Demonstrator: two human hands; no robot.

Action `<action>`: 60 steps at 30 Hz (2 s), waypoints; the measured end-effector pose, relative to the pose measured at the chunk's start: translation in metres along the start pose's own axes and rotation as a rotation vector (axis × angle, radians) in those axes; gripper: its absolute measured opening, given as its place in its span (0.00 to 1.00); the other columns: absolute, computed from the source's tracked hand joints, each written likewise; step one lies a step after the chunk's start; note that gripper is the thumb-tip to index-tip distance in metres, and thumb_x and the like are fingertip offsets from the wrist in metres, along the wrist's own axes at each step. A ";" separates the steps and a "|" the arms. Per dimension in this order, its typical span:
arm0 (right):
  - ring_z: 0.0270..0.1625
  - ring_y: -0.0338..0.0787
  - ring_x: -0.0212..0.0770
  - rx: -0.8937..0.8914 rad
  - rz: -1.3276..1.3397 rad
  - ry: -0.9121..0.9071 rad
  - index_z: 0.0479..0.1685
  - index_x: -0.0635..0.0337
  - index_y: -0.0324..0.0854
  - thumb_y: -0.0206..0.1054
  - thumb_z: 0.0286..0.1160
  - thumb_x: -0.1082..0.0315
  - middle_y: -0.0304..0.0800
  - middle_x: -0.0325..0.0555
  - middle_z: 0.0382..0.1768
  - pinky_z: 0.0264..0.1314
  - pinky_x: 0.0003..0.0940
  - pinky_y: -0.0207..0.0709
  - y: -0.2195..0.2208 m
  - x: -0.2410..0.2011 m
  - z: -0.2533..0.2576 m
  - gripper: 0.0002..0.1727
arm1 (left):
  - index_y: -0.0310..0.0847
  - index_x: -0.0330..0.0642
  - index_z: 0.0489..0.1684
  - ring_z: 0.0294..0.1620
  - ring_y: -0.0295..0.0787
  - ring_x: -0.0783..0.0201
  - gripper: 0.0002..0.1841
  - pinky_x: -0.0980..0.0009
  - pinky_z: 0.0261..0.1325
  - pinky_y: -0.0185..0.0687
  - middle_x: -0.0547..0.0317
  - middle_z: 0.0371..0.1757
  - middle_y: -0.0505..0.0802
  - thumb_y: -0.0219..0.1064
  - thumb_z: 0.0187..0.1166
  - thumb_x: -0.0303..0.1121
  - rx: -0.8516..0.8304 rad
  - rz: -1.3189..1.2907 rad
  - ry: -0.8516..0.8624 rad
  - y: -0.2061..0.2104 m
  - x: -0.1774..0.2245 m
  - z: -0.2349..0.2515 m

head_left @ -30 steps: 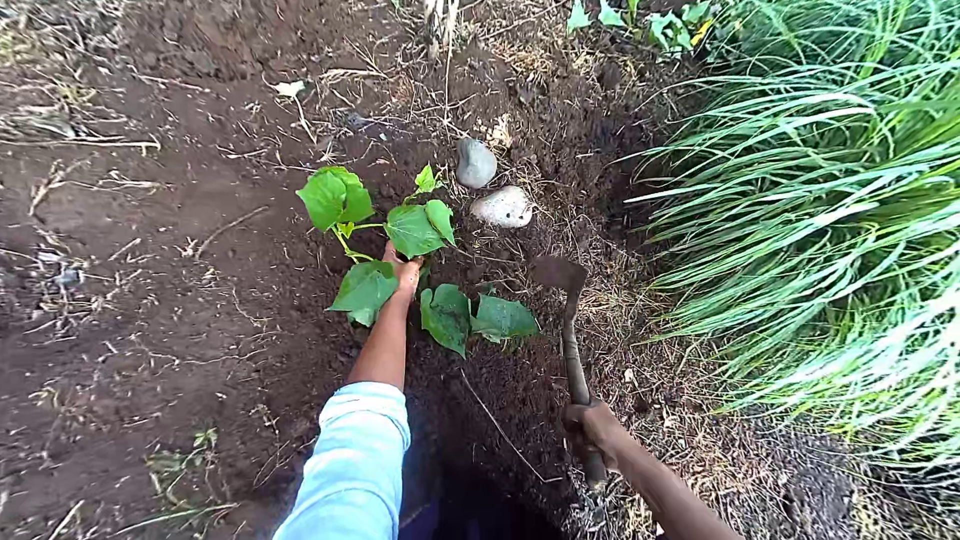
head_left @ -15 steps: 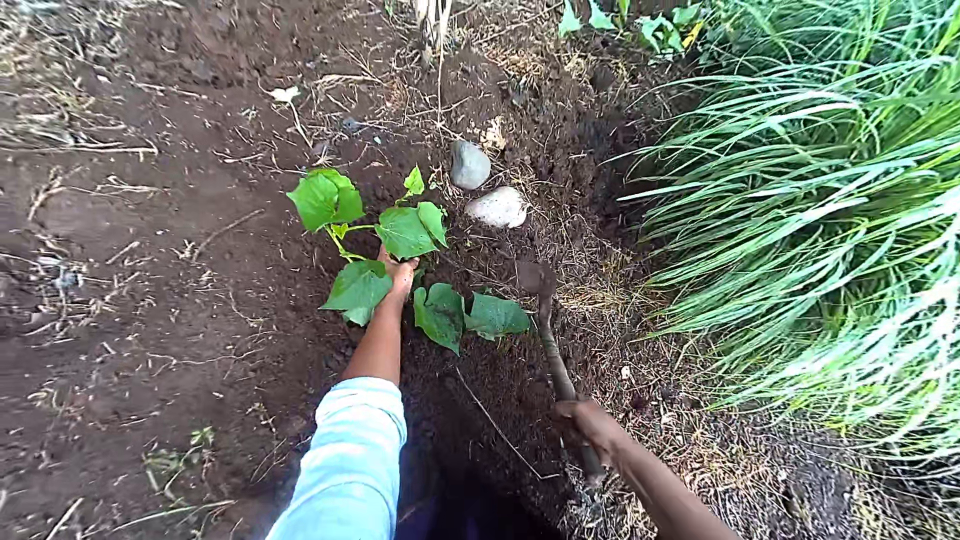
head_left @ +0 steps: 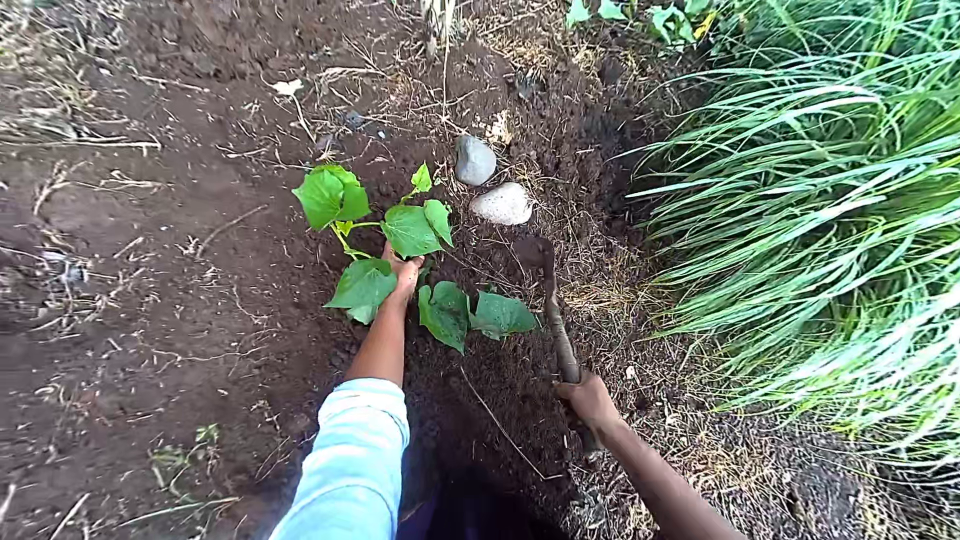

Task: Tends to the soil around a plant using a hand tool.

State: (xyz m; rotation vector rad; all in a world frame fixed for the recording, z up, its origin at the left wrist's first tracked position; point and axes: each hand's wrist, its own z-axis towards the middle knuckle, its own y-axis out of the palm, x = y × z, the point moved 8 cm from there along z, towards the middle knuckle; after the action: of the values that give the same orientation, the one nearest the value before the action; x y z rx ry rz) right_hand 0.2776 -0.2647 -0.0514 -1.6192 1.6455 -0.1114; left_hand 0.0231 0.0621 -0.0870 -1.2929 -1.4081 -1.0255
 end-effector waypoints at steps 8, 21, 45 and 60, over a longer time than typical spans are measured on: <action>0.13 0.77 0.31 0.366 0.338 -0.395 0.38 0.62 0.74 0.69 0.63 0.76 0.77 0.36 0.16 0.18 0.31 0.78 -0.054 -0.055 0.023 0.09 | 0.57 0.22 0.84 0.79 0.75 0.51 0.42 0.64 0.82 0.70 0.29 0.79 0.76 0.73 0.63 0.08 -0.022 -0.028 0.018 0.003 -0.010 0.008; 0.16 0.79 0.35 0.269 0.151 -0.395 0.42 0.63 0.77 0.72 0.60 0.72 0.78 0.40 0.20 0.20 0.36 0.78 -0.086 -0.067 0.023 0.12 | 0.56 0.24 0.87 0.84 0.71 0.49 0.43 0.61 0.87 0.65 0.30 0.82 0.75 0.76 0.67 0.15 -0.055 0.099 0.020 0.000 -0.016 0.011; 0.10 0.80 0.32 0.400 0.519 -0.645 0.33 0.55 0.72 0.68 0.60 0.75 0.79 0.32 0.11 0.16 0.31 0.81 -0.108 -0.123 0.012 0.09 | 0.63 0.23 0.82 0.80 0.77 0.50 0.39 0.63 0.84 0.67 0.31 0.77 0.80 0.78 0.68 0.18 -0.021 0.252 -0.007 -0.006 0.005 -0.002; 0.11 0.69 0.26 -0.476 0.744 0.300 0.22 0.51 0.68 0.48 0.83 0.72 0.67 0.31 0.09 0.15 0.21 0.70 0.073 -0.022 -0.003 0.16 | 0.60 0.29 0.86 0.79 0.78 0.51 0.41 0.61 0.82 0.72 0.34 0.78 0.80 0.76 0.69 0.17 -0.090 0.133 0.012 -0.003 -0.015 0.009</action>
State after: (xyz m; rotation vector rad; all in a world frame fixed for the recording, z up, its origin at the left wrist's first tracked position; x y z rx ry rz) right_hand 0.2140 -0.2344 -0.0812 -1.2316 2.5511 0.4699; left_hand 0.0193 0.0678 -0.1033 -1.4239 -1.2617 -1.0147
